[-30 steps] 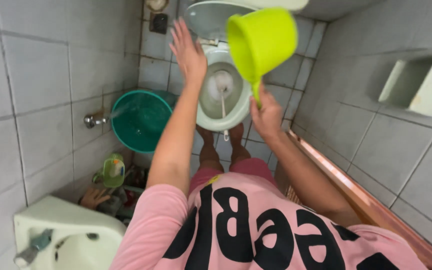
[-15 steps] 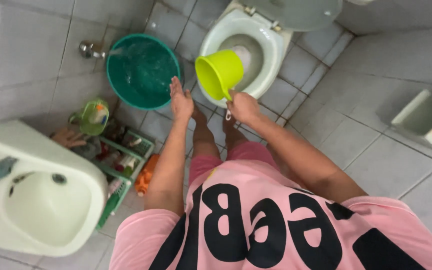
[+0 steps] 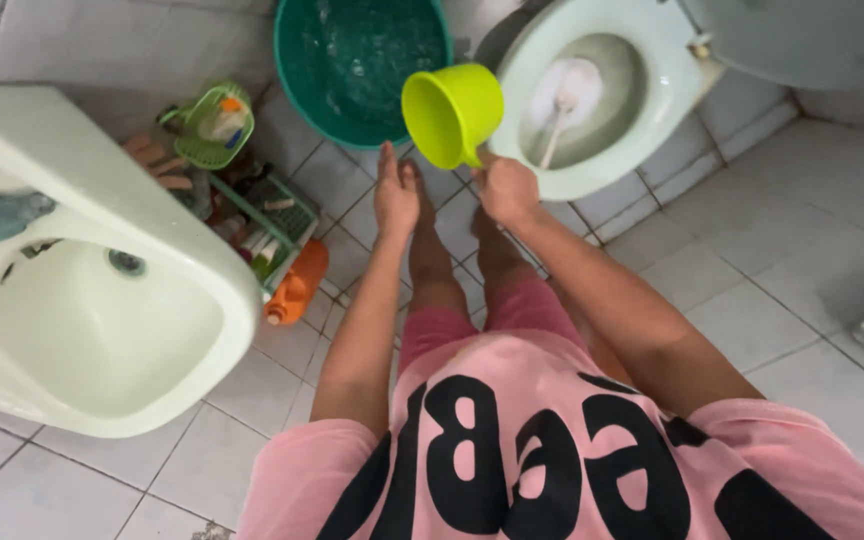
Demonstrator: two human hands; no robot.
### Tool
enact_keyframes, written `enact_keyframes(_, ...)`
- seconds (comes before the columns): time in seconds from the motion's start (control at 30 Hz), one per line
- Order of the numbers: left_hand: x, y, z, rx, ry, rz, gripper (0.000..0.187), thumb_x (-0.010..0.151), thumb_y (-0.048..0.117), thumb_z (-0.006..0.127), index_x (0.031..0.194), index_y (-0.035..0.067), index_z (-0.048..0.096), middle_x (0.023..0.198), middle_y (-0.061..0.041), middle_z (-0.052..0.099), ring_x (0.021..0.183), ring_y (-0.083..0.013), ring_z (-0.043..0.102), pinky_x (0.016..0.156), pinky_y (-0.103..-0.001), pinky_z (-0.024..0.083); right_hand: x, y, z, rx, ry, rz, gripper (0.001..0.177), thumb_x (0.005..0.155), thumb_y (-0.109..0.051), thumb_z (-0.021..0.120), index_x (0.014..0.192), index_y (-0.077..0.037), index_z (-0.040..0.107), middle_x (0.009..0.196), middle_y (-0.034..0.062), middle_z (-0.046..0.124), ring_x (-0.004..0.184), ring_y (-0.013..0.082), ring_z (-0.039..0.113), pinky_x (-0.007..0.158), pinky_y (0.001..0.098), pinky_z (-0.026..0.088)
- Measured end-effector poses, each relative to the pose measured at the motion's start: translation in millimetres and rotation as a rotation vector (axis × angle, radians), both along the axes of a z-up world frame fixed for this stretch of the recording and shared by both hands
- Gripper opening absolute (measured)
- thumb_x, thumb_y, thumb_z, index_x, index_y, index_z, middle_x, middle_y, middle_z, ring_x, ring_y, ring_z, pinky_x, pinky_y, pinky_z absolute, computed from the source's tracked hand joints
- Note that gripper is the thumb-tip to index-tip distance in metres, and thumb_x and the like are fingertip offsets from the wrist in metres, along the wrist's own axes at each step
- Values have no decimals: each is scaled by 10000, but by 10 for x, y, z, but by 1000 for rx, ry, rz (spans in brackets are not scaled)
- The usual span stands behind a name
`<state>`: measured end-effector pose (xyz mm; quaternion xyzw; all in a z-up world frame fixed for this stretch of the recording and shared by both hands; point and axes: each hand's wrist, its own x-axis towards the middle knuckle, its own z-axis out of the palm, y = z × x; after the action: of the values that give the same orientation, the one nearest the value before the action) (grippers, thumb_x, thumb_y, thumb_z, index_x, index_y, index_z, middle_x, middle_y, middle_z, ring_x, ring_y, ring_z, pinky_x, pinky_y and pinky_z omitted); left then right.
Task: Cleaning a bathroom sink and a toilet bowl using a brush and water.
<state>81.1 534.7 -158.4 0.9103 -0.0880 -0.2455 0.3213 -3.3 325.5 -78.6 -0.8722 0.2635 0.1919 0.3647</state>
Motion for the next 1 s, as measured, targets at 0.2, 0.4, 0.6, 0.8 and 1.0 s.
enact_keyframes(0.2,332,320,-219,-38,28,4,598,1112,266,524,1627,111,264,1666,-190,330,1512,-402,350,1195,-455,368,769,351,-674,-130,91,157,343,978,-245,629,1309,-155,643,967,189,743,880,404,711,718,544,549)
enact_keyframes(0.4,444,618,-551,-65,204,92,670,1069,279,494,1659,153,204,1655,-185,360,1488,-370,414,1195,-432,391,1479,598,-1815,-222,128,269,372,871,-92,611,1242,-83,632,1020,176,732,882,368,726,670,490,581)
enact_keyframes(0.6,353,921,-1001,-123,221,163,655,1076,191,523,1655,107,229,1661,-191,383,1517,-355,420,1204,-396,378,1740,773,-3425,-676,-100,318,318,865,-153,592,1159,-60,672,876,120,759,763,288,748,554,421,582)
enact_keyframes(0.8,262,1130,-1101,-198,314,237,630,1082,163,551,1631,80,252,1661,-215,345,1516,-354,399,1163,-382,405,1708,1092,-3852,-345,110,294,142,978,-143,590,1048,-103,706,984,153,761,905,326,751,719,448,589)
enact_keyframes(1.0,202,1296,-1416,-67,281,219,645,1048,202,559,1628,74,306,1611,-194,455,1461,-322,478,1153,-353,428,1850,1116,-3351,-146,156,121,271,919,-334,655,1025,-92,714,960,208,735,890,397,716,747,502,569)
